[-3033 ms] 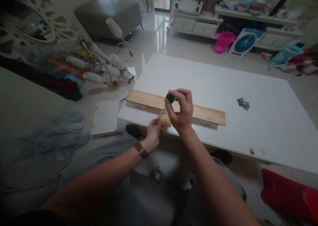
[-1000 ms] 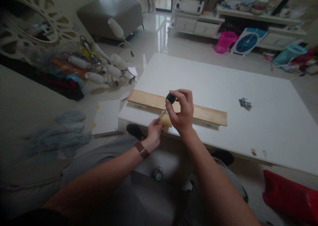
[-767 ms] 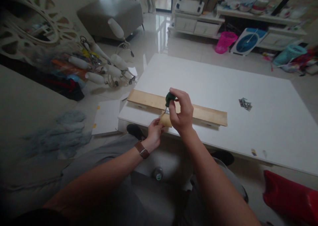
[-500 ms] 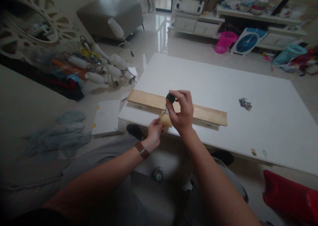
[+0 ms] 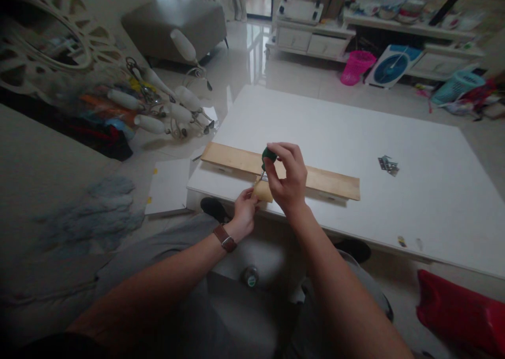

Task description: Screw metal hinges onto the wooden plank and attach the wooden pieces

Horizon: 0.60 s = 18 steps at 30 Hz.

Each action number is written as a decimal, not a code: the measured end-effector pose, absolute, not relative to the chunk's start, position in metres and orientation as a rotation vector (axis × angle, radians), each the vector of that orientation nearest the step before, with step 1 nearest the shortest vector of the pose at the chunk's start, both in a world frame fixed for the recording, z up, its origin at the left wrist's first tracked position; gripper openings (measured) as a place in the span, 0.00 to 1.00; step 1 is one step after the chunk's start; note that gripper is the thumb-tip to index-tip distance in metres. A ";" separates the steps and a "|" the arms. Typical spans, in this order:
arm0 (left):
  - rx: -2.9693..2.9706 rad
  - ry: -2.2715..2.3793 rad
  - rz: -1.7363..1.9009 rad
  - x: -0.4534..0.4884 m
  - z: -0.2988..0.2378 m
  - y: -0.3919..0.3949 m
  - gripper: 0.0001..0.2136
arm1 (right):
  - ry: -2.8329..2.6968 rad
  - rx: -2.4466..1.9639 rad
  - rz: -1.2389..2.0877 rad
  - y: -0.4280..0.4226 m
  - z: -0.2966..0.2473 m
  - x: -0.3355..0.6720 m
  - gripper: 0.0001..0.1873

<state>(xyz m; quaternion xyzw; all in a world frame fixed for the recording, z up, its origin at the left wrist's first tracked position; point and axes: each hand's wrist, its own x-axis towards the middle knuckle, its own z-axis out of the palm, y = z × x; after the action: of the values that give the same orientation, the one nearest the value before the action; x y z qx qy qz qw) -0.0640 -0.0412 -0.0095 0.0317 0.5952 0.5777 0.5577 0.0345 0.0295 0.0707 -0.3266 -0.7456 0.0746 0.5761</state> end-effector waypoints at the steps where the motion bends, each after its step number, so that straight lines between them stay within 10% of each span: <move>1: 0.076 1.402 1.364 -0.064 -0.009 -0.041 0.12 | -1.734 -0.762 0.155 0.030 0.071 0.035 0.18; 18: 0.075 1.411 1.365 -0.064 -0.008 -0.041 0.12 | -1.770 -0.794 0.152 0.030 0.071 0.037 0.23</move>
<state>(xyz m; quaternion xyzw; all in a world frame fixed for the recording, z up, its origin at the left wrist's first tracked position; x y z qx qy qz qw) -0.0640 -0.0409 -0.0082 0.0316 0.5973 0.5779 0.5553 0.0374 0.0300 0.0709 -0.3373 -0.7519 0.0647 0.5628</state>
